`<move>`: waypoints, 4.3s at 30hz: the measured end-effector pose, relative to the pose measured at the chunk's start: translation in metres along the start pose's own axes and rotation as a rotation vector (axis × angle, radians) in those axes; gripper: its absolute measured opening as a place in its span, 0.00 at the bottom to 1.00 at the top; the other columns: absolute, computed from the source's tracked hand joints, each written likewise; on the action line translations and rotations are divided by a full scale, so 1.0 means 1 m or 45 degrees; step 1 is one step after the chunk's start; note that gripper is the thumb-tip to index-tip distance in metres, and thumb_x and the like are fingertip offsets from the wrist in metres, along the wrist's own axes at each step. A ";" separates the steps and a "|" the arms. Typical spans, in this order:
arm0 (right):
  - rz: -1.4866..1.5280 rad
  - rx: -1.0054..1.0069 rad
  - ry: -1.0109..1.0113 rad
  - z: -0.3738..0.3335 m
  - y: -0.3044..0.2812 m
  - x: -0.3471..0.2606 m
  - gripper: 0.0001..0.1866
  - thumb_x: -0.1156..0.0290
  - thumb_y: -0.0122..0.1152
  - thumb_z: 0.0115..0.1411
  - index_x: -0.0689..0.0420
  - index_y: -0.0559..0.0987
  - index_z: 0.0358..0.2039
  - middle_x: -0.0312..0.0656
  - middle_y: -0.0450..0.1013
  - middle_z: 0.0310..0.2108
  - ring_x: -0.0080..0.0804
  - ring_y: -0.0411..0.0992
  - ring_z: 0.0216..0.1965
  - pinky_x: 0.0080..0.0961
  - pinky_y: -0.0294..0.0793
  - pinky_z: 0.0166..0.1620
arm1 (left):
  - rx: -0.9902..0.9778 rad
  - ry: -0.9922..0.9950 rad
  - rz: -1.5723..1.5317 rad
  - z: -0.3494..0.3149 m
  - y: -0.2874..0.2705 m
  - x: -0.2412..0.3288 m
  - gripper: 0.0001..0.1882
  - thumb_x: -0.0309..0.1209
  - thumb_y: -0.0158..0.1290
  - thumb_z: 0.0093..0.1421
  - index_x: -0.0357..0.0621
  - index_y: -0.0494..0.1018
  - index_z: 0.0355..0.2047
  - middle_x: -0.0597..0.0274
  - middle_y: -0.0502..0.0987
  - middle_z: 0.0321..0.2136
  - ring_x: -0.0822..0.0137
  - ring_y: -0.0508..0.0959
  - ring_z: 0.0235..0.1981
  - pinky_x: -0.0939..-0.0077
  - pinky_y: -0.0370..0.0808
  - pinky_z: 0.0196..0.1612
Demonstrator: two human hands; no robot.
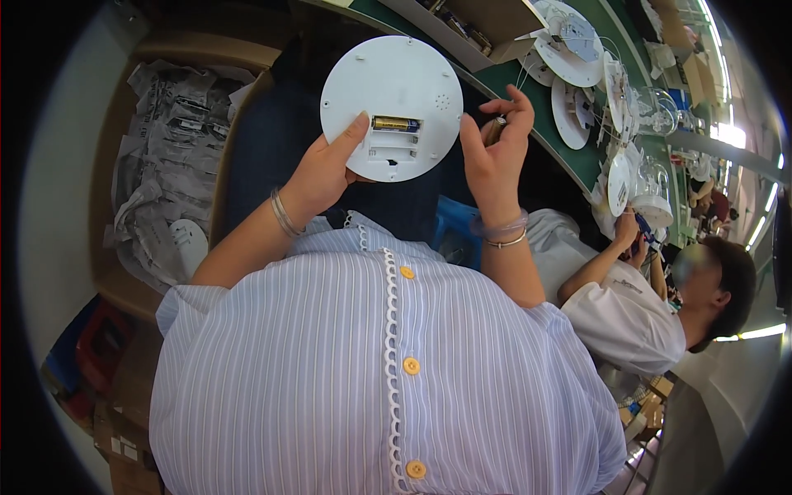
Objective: Testing LED light fixtures by inserting batteries and checking for illumination on a factory assembly line.
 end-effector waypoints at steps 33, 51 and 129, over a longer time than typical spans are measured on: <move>-0.136 -0.529 -0.332 -0.022 0.026 -0.033 0.14 0.80 0.56 0.41 0.58 0.71 0.32 0.42 0.69 0.30 0.36 0.68 0.31 0.25 0.68 0.35 | -0.090 -0.108 0.002 -0.001 0.010 -0.009 0.25 0.46 0.39 0.57 0.41 0.56 0.48 0.55 0.66 0.41 0.66 0.71 0.41 0.72 0.73 0.37; 0.668 -0.375 0.413 -0.026 0.011 0.006 0.18 0.64 0.47 0.56 0.64 0.64 0.41 0.39 0.69 0.33 0.19 0.66 0.31 0.15 0.66 0.32 | 0.019 -0.019 -0.180 0.003 -0.002 0.012 0.21 0.38 0.42 0.57 0.40 0.58 0.48 0.54 0.68 0.41 0.65 0.72 0.40 0.74 0.73 0.37; 0.674 -0.434 0.100 0.050 0.006 -0.037 0.16 0.79 0.54 0.48 0.64 0.63 0.38 0.43 0.71 0.28 0.22 0.70 0.28 0.14 0.69 0.31 | 0.059 0.151 -0.422 0.003 -0.012 0.029 0.21 0.35 0.38 0.59 0.37 0.54 0.50 0.53 0.66 0.43 0.63 0.69 0.43 0.70 0.70 0.43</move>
Point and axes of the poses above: each hand's wrist, its own z-axis towards the middle knuckle, its own y-axis out of the palm, x = y × z, the point moved 2 cm from there along z, towards the middle knuckle
